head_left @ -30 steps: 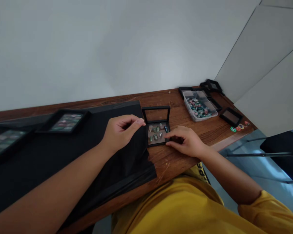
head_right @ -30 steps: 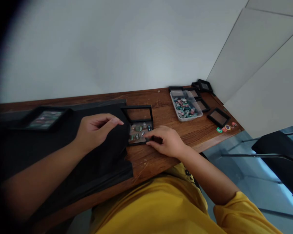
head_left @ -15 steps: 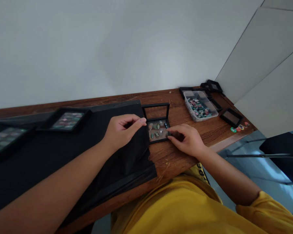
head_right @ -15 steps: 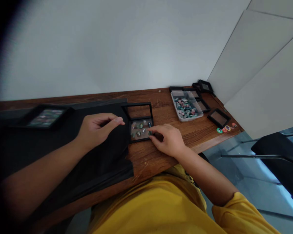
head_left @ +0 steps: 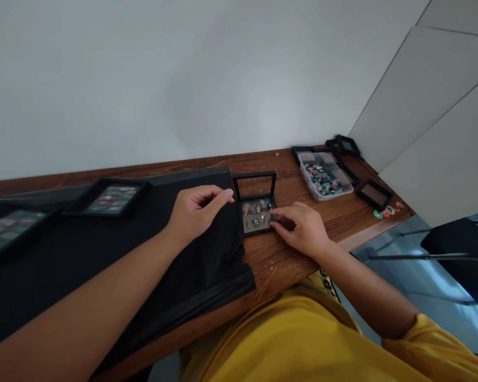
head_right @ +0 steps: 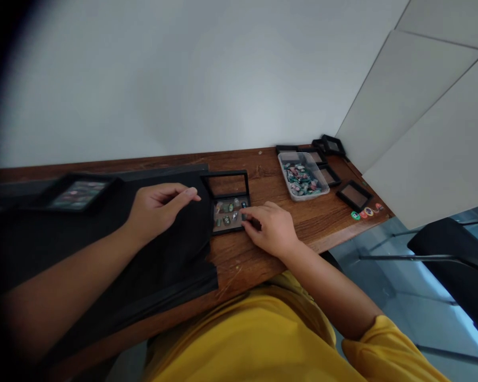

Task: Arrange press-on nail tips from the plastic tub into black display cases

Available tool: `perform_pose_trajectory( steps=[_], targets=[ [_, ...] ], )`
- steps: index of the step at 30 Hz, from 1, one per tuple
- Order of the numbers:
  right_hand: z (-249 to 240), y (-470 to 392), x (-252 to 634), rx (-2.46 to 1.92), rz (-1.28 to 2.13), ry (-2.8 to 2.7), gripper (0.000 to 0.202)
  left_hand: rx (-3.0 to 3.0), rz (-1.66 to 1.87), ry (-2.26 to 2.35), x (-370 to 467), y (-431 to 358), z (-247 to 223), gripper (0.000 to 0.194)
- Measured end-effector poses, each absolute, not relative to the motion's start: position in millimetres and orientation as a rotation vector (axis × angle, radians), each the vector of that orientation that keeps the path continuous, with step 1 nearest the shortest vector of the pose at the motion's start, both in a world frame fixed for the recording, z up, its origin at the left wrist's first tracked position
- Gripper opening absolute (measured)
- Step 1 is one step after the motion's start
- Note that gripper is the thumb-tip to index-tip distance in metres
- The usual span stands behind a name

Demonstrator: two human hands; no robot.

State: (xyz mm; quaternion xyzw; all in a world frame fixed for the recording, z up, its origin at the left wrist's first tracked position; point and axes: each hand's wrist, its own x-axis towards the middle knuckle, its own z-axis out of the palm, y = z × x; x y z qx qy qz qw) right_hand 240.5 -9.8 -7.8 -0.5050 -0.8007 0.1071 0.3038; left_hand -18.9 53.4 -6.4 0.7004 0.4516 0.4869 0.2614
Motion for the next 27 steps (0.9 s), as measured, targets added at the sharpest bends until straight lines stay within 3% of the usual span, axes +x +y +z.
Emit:
perform_pose_trajectory(
  steps=[6,11,27],
  targets=[
    [-2,1,242,-1.217,0.484,-2.030,0.020,1.934,1.284,1.254,-20,55,-6,0.042],
    [-3,14,241,-1.248,0.691,-2.038,0.021,1.909,1.285,1.250,-20,56,-5,0.035],
    [-8,15,244,-1.297,0.571,-2.101,0.023,2.196,1.124,1.190,-19,47,-2,0.041]
  ],
)
